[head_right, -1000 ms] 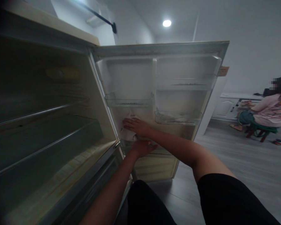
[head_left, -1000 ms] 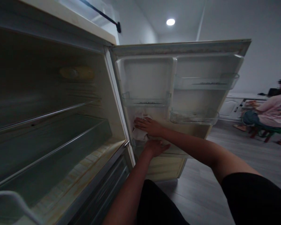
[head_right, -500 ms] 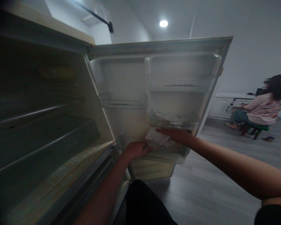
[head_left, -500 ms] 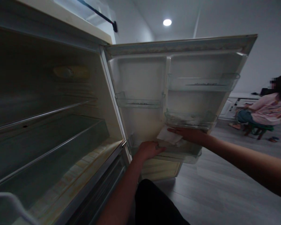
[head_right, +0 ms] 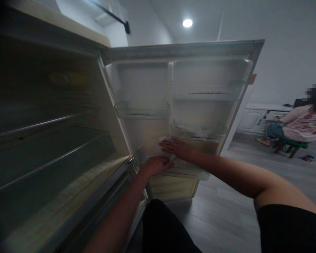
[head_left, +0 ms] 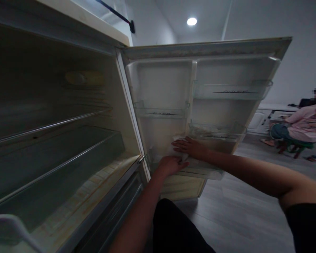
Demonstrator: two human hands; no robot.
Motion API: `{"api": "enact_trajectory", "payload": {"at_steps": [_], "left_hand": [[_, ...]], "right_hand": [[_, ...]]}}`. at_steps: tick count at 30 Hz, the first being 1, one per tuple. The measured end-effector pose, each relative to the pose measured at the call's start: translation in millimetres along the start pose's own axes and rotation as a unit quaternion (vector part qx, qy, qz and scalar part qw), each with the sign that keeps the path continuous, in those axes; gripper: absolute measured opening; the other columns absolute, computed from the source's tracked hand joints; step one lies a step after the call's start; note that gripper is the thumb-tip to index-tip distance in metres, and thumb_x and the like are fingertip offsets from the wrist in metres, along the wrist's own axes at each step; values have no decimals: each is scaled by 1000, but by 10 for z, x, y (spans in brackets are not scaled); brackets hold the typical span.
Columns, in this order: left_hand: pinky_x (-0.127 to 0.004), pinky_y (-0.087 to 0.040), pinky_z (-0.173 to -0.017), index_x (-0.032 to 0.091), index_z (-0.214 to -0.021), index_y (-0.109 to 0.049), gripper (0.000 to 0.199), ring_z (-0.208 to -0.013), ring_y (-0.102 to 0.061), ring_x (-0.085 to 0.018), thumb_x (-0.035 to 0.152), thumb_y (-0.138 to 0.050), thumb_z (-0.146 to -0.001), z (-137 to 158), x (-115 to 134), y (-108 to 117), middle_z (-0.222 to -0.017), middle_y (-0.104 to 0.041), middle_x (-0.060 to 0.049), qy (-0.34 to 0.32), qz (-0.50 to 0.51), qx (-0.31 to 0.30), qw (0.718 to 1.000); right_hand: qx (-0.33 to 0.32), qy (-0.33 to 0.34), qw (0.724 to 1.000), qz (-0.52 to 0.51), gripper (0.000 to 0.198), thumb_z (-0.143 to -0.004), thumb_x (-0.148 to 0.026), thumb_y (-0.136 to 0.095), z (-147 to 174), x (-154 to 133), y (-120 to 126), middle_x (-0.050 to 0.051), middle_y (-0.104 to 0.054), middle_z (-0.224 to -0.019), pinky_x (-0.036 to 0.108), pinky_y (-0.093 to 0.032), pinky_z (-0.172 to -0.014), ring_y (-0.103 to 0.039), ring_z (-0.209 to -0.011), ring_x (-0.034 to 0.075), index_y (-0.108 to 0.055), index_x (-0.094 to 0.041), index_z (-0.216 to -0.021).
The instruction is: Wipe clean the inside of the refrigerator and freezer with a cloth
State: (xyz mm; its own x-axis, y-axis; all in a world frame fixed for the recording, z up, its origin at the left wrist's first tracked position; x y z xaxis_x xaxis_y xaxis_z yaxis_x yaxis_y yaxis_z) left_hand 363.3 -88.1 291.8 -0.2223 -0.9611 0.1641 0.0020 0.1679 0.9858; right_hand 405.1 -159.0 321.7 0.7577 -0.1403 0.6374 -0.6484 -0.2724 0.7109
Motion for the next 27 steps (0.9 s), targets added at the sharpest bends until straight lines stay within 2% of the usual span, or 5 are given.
{"api": "enact_trajectory", "payload": {"at_steps": [6,10,14,21,27], "left_hand": [[-40,-51,-91,25,-118,-73,88,-114,-67,-33,85,-16,-88,-34,-1,-12,-120,-74,-12,14,6,-18,1000],[-38,-49,-96,26,-122,-72,85,-119,-66,-31,85,-20,-88,-47,-10,-24,-127,-72,-10,10,10,-28,1000],[-40,-51,-90,25,-109,-77,89,-109,-69,-32,86,-15,-88,-33,-3,-20,-117,-75,-11,2,10,-23,1000],[-40,-53,-86,24,-111,-74,89,-103,-72,-31,83,-11,-89,-22,15,-3,-106,-77,-13,-5,3,0,1000],[-41,-54,-80,21,-106,-74,91,-99,-73,-33,84,-11,-88,-83,5,18,-101,-77,-15,7,5,15,1000]], "right_hand": [[-46,96,994,28,44,-98,-26,-56,-1014,-284,-321,7,-38,-161,48,-34,-121,-36,-150,22,-58,-22,-142],[-53,143,988,3,38,-98,-22,-56,-1154,-398,-354,7,-44,-158,47,-29,-124,-36,-150,22,-63,-20,-136],[-50,145,987,-50,35,-97,-27,-60,-771,-361,-351,8,-49,-154,48,-27,-125,-40,-147,25,-69,-17,-129],[-13,94,990,-108,39,-92,-24,-60,545,-154,-7,8,-57,-147,46,-32,-121,-47,-141,20,-67,-20,-130],[-163,5,980,-118,46,-86,-9,-54,1262,48,87,2,-55,-149,44,-38,-114,-54,-133,22,-70,-28,-125]]}}
Point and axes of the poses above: each hand's wrist, its own z-axis away from the middle knuckle, its own y-axis out of the back of the hand, x = y × z, the point moved 9 cm from there along -z, towards the middle knuckle
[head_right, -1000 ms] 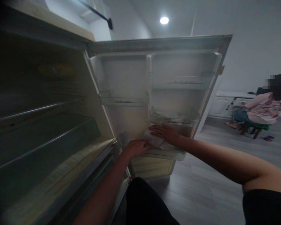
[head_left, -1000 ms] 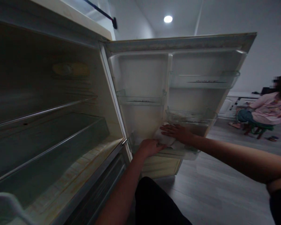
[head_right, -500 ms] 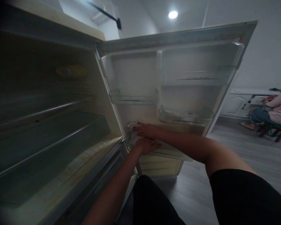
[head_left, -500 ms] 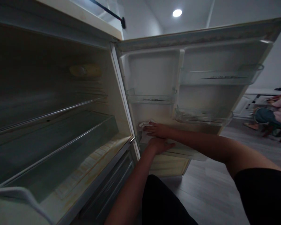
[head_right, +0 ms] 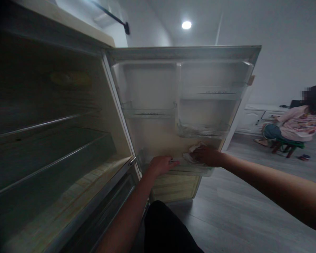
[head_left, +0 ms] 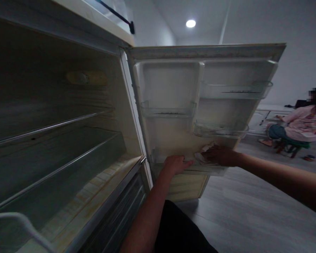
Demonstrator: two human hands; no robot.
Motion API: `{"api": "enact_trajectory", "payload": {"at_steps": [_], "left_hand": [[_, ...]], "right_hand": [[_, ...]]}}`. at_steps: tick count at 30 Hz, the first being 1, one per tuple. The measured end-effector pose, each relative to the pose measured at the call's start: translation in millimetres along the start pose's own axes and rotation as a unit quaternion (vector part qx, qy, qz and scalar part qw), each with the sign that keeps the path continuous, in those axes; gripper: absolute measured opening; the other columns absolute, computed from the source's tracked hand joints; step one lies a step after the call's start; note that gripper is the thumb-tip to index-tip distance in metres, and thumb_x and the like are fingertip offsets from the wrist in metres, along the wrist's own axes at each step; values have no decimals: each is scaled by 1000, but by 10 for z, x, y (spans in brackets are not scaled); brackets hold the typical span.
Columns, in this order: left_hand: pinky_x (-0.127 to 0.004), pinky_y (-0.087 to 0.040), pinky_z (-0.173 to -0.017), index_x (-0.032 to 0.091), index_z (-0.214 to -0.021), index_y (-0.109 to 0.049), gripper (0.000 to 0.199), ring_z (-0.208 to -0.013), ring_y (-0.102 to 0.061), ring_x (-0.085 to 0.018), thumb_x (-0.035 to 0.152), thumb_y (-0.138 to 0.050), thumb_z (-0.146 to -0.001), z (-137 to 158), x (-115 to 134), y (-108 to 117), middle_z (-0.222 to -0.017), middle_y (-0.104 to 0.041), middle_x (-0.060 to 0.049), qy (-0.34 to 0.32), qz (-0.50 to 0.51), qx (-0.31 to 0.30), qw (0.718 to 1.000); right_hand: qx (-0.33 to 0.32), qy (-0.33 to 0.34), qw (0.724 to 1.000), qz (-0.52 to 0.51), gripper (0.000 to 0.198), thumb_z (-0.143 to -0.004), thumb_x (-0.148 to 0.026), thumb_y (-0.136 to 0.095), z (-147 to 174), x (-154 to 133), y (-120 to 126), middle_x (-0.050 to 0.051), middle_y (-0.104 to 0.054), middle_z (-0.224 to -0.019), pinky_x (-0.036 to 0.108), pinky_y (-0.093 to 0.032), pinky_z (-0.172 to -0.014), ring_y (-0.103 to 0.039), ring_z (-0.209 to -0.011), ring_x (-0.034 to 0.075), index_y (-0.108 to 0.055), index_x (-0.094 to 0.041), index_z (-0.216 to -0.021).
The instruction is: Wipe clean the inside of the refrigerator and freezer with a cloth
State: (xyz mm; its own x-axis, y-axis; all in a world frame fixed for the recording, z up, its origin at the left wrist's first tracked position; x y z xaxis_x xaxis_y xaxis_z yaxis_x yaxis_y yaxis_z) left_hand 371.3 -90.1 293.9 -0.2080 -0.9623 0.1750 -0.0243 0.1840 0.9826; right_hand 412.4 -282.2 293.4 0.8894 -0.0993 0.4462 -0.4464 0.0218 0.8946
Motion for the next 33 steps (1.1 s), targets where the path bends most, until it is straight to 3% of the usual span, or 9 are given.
{"api": "enact_trajectory", "payload": {"at_steps": [3,6,10,14,20,24,29,31,33], "left_hand": [[-41,-54,-81,20,-106,-74,90,-99,-73,-33,84,-12,-89,-10,17,21,-100,-77,-16,5,1,0,1000],[-41,-53,-83,20,-105,-75,89,-100,-73,-33,83,-13,-89,-7,37,43,-101,-77,-16,9,-2,3,1000],[-40,-53,-83,20,-105,-76,88,-99,-73,-33,83,-16,-90,-22,48,38,-100,-77,-17,12,-6,10,1000],[-42,-53,-83,19,-107,-77,85,-99,-73,-34,80,-20,-92,-54,36,27,-102,-77,-18,13,-14,31,999],[-42,-54,-79,15,-96,-80,73,-90,-74,-34,70,-32,-96,-28,27,58,-88,-77,-19,19,-37,53,998],[-40,-54,-74,17,-93,-78,65,-85,-73,-32,68,-37,-96,17,69,86,-87,-76,-16,-12,-31,79,996],[-40,-52,-91,20,-102,-71,48,-99,-69,-26,58,-43,-99,214,-56,178,-103,-75,-11,-74,2,161,984],[-40,-50,-96,21,-99,-68,35,-101,-67,-24,50,-48,-99,416,-239,390,-100,-73,-9,-82,63,298,949],[-42,-47,-103,20,-109,-64,24,-111,-63,-24,39,-55,-96,744,-547,608,-111,-69,-10,-50,140,495,856]], "right_hand": [[-43,-49,998,-6,48,-83,-8,-55,35,114,-5,5,-53,-151,47,-37,-116,-53,-135,26,-71,-22,-126],[-20,-44,999,2,50,-81,-8,-57,-136,153,95,7,-49,-155,51,-29,-121,-47,-140,27,-69,-19,-129],[30,-38,998,27,61,-83,-5,-54,-612,145,243,7,-36,-162,54,-22,-124,-37,-149,24,-58,-21,-142],[99,-87,990,56,63,-91,-10,-53,-1266,79,343,7,-28,-166,57,-26,-122,-30,-152,27,-47,-23,-152],[34,48,996,60,53,-93,-21,-58,-2035,-284,171,4,-26,-167,51,-19,-127,-26,-155,23,-53,-24,-146],[32,61,998,15,50,-93,-20,-60,-1913,-208,189,8,-32,-164,50,-16,-129,-29,-154,24,-58,-19,-143],[43,8,994,-97,35,-97,-15,-53,-1201,-42,205,8,-42,-159,52,-16,-129,-35,-151,23,-70,-20,-127],[25,-30,984,-174,33,-98,-15,-50,-931,8,147,10,-42,-159,51,-17,-128,-34,-151,24,-72,-18,-123],[3,-83,956,-282,39,-100,-18,-45,-775,67,49,12,-42,-158,47,-23,-128,-34,-152,22,-67,-16,-133]]}}
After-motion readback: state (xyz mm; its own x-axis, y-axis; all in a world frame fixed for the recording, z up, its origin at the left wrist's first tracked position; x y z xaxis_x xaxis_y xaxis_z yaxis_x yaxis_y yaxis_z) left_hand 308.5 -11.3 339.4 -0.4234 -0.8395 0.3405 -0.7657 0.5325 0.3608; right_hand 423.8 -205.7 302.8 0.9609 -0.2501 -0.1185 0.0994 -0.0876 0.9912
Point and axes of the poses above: each hand's wrist, its own z-axis away from the middle knuckle, its own y-axis out of the back of the hand, x = y × z, the point moved 9 cm from there along -z, towards the middle knuckle
